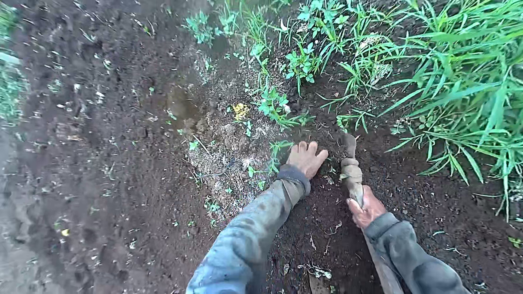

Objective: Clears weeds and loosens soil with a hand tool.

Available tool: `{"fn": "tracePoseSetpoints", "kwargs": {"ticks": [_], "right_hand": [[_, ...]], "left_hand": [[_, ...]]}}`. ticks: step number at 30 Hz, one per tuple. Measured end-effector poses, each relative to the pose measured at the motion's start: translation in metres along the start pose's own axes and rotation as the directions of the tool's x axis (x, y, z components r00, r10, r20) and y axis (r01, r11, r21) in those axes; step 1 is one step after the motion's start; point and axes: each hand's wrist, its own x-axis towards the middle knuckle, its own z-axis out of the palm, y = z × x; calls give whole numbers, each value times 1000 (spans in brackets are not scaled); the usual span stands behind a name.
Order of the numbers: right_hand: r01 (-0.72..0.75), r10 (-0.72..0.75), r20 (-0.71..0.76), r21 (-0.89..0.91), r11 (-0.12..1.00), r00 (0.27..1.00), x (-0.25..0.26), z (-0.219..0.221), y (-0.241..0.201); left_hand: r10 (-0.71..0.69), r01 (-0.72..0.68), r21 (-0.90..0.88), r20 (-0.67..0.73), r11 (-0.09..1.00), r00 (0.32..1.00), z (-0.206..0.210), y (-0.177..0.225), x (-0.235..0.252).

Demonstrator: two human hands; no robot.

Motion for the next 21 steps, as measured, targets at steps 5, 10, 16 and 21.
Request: {"fn": "tracePoseSetpoints", "kwargs": {"ticks": [5, 10, 16, 21], "right_hand": [[-6, -16, -201, -110, 994, 979, 57, -27, -99], [98, -95, -50, 61, 993, 994, 120, 1, -136], [17, -12, 163, -30, 999, 987, 35, 5, -23], [-16, -23, -112, -338, 941, 993, -45, -5, 52]], "left_hand": [[-155, 163, 35, -157, 986, 975, -72, -61, 59], [-465, 444, -159, -138, 882, 875, -71, -115, 80], [-381, 363, -154, -102, 919, 919, -24, -44, 7], [-231, 271, -211, 194, 939, 953, 20, 45, -63]]}}
